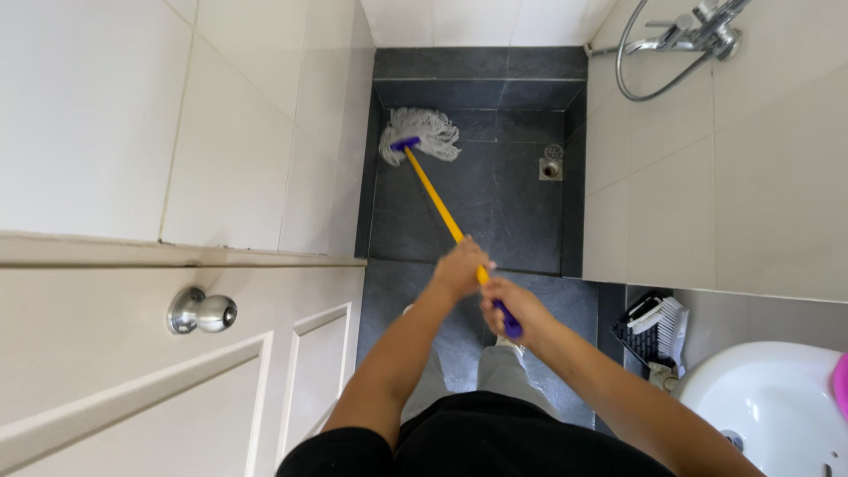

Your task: The person mops the dark tiled bathroom floor using a yellow-handled string mop. They move the mop back and forth across the floor, including near the sink and toilet. The person then picks up a small red and white packet from the floor and places it into a white bucket before resuming mopping.

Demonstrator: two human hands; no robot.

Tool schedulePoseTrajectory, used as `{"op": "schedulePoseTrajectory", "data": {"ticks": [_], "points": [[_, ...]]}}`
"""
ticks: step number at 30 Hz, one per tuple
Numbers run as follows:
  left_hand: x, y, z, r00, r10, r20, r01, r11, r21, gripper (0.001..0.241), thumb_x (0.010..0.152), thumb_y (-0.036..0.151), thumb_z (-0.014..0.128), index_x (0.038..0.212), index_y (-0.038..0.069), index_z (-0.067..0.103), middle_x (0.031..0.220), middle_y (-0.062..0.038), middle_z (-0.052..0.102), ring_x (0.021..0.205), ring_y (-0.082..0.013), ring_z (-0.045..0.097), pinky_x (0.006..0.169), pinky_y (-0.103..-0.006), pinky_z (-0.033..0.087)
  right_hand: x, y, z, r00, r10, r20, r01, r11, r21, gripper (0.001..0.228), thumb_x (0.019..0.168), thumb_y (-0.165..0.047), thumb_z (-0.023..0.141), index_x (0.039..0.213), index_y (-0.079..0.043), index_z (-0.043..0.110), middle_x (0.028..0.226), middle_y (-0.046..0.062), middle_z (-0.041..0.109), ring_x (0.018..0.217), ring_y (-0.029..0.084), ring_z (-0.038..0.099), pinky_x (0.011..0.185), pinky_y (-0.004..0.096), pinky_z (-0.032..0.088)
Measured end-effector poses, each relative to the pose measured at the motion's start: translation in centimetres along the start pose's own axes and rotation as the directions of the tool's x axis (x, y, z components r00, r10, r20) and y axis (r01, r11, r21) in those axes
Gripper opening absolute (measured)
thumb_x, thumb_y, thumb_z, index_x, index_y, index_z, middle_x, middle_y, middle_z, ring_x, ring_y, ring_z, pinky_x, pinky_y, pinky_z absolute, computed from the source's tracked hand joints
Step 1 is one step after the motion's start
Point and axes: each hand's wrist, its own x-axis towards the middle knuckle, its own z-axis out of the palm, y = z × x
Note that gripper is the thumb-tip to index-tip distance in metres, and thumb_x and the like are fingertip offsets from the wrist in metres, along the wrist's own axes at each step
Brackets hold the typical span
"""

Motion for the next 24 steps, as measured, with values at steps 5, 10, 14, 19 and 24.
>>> {"op": "schedulePoseTrajectory", "data": {"ticks": [5, 10, 14, 19, 24], "points": [[0.1, -1.5, -2.5, 0.984, -0.150, 0.099, 0.146, 0.988, 0.051, 0.023, 0.092, 0.035, 0.070, 0.092, 0.013, 0.076, 0.114, -0.012, 0.070, 0.132, -0.0393, 0.056, 0.109, -0.0436, 0.046, 1.1, -0.2, 3.0, 1.000, 0.027, 0.008, -0.027, 1.000, 0.009, 0.013, 0.098, -0.013, 0.057, 0.106, -0.021, 0.052, 0.070, 0.002, 0.053, 0.045, 0.009, 0.044, 0.038, 0.023, 0.034], [-3.5, 6.7, -2.5, 0.983, -0.153, 0.098, 0.156, 0.988, -0.023, 0.029, 0.092, 0.037, 0.070, 0.093, 0.009, 0.075, 0.113, -0.017, 0.069, 0.130, -0.0419, 0.055, 0.105, -0.0464, 0.046, -6.9, 2.3, 1.5, 0.985, 0.140, -0.101, -0.148, 0.986, -0.073, 0.011, 0.097, -0.018, 0.056, 0.105, -0.023, 0.053, 0.068, 0.001, 0.051, 0.046, 0.009, 0.042, 0.037, 0.023, 0.031], [-3.0, 8.6, -2.8, 0.974, -0.192, 0.120, 0.200, 0.978, -0.062, 0.031, 0.094, 0.038, 0.068, 0.088, 0.008, 0.075, 0.108, -0.018, 0.070, 0.127, -0.0406, 0.059, 0.111, -0.0475, 0.046, -6.4, 2.3, -1.1, 0.982, 0.174, -0.067, -0.178, 0.983, -0.054, 0.011, 0.095, -0.015, 0.054, 0.104, -0.021, 0.053, 0.068, 0.003, 0.052, 0.044, 0.011, 0.042, 0.036, 0.025, 0.032], [0.8, 1.5, -1.8, 0.988, -0.139, 0.067, 0.137, 0.990, 0.032, 0.030, 0.095, 0.038, 0.065, 0.092, 0.011, 0.076, 0.110, -0.017, 0.071, 0.126, -0.0406, 0.059, 0.112, -0.0478, 0.046, -0.4, -1.7, 0.2, 0.997, 0.074, 0.015, -0.074, 0.997, -0.036, 0.013, 0.097, -0.013, 0.057, 0.106, -0.021, 0.053, 0.069, 0.002, 0.052, 0.045, 0.009, 0.043, 0.036, 0.023, 0.034], [1.6, 4.5, -5.2, 0.967, -0.227, 0.114, 0.229, 0.973, -0.006, 0.025, 0.086, 0.038, 0.066, 0.095, 0.018, 0.077, 0.114, -0.011, 0.071, 0.129, -0.0376, 0.057, 0.100, -0.0465, 0.050, -1.3, -2.6, -0.3, 0.991, 0.116, 0.065, -0.118, 0.993, 0.030, 0.013, 0.097, -0.014, 0.058, 0.104, -0.023, 0.052, 0.069, 0.001, 0.054, 0.046, 0.008, 0.044, 0.037, 0.020, 0.035]]}}
